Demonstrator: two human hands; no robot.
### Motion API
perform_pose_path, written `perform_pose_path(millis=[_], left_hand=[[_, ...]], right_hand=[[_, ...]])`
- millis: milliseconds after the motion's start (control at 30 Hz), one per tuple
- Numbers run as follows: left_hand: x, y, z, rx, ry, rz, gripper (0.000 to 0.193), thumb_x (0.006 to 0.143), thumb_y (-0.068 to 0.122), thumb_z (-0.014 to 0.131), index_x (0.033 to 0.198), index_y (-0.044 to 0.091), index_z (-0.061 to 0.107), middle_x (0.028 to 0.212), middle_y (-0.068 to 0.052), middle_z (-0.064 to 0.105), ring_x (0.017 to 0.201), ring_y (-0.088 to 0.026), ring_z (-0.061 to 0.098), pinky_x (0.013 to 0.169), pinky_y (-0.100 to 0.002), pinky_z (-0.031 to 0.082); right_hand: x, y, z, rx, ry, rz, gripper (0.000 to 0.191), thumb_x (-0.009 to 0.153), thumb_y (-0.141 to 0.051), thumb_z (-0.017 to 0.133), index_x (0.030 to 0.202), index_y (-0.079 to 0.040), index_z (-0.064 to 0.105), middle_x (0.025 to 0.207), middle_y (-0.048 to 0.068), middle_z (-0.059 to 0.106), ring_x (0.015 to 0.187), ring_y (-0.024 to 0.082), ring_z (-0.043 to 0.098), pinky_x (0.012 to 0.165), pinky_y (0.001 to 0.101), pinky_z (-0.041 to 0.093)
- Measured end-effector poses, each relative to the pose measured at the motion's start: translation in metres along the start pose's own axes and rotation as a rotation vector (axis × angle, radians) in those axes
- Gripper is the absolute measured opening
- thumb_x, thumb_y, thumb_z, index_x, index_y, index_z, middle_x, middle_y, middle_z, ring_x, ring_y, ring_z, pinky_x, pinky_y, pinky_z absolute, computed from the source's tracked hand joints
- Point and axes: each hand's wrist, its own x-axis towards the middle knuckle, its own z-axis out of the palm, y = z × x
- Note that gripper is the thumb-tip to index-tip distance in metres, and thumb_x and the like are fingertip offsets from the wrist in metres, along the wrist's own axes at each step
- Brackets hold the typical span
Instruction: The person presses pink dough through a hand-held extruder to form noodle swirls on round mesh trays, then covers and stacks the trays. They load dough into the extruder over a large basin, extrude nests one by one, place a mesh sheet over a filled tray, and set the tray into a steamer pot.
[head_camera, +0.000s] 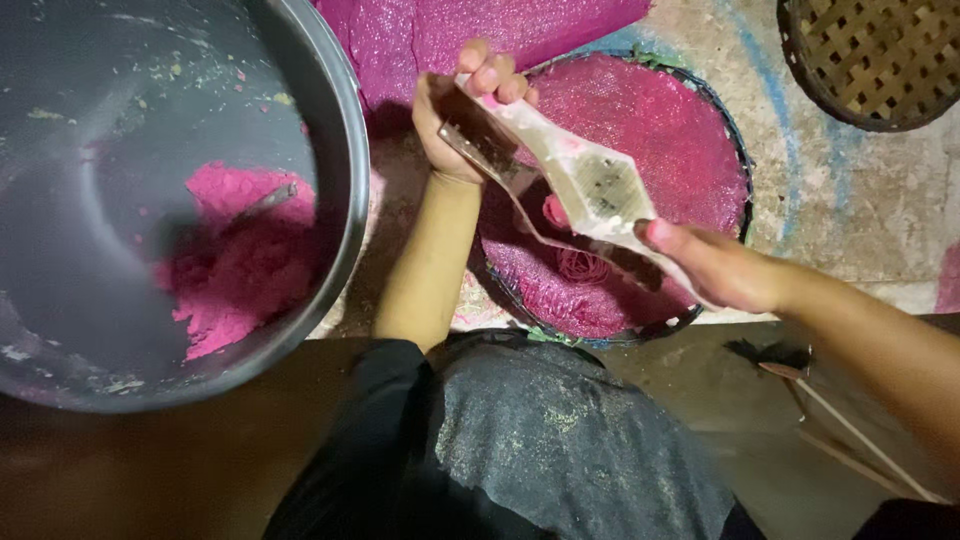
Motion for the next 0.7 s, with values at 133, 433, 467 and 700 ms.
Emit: perform_pose_path(millis=[133, 433, 467, 700], left_hand=[[-0.017, -0.008, -0.011, -0.016, 0.042, 0.039, 0.039, 0.105, 0.053, 0.057, 0.113, 0.014, 0.059, 0.103, -0.001, 0.069, 0.104, -0.020, 0.067, 0.106, -0.042, 0.052], [0.011, -0.003, -0.017, 0.044, 0.008, 0.013, 0.036, 0.105, 0.050, 0.050, 0.113, 0.016, 0.057, 0.101, 0.001, 0.066, 0.104, -0.019, 0.063, 0.103, -0.041, 0.052], [0.008, 0.004, -0.014, 0.037, 0.024, 0.002, 0.035, 0.105, 0.050, 0.049, 0.113, 0.017, 0.057, 0.102, 0.001, 0.066, 0.104, -0.018, 0.063, 0.103, -0.040, 0.052], [-0.008, -0.016, 0.006, -0.035, 0.046, 0.059, 0.039, 0.103, 0.054, 0.051, 0.113, 0.017, 0.056, 0.103, 0.000, 0.066, 0.105, -0.020, 0.064, 0.105, -0.043, 0.050]], right_hand=[[-0.005, 0.007, 0.007, 0.213, -0.015, 0.307, 0.086, 0.106, -0.068, 0.027, 0.161, -0.005, 0.047, 0.141, 0.041, 0.051, 0.126, 0.061, 0.040, 0.100, 0.0675, 0.033], [-0.005, -0.009, -0.001, -0.189, 0.239, 0.377, 0.093, 0.092, -0.078, 0.032, 0.139, -0.001, 0.054, 0.086, 0.017, 0.067, 0.074, 0.026, 0.066, 0.061, 0.0412, 0.053], [-0.003, -0.012, 0.003, -0.122, 0.206, 0.318, 0.092, 0.093, -0.077, 0.032, 0.139, -0.001, 0.058, 0.082, 0.017, 0.064, 0.070, 0.026, 0.061, 0.058, 0.0411, 0.049], [-0.014, -0.018, 0.004, -0.107, 0.144, 0.130, 0.090, 0.088, -0.076, 0.033, 0.131, -0.003, 0.062, 0.080, 0.004, 0.064, 0.068, 0.015, 0.059, 0.054, 0.0310, 0.052]])
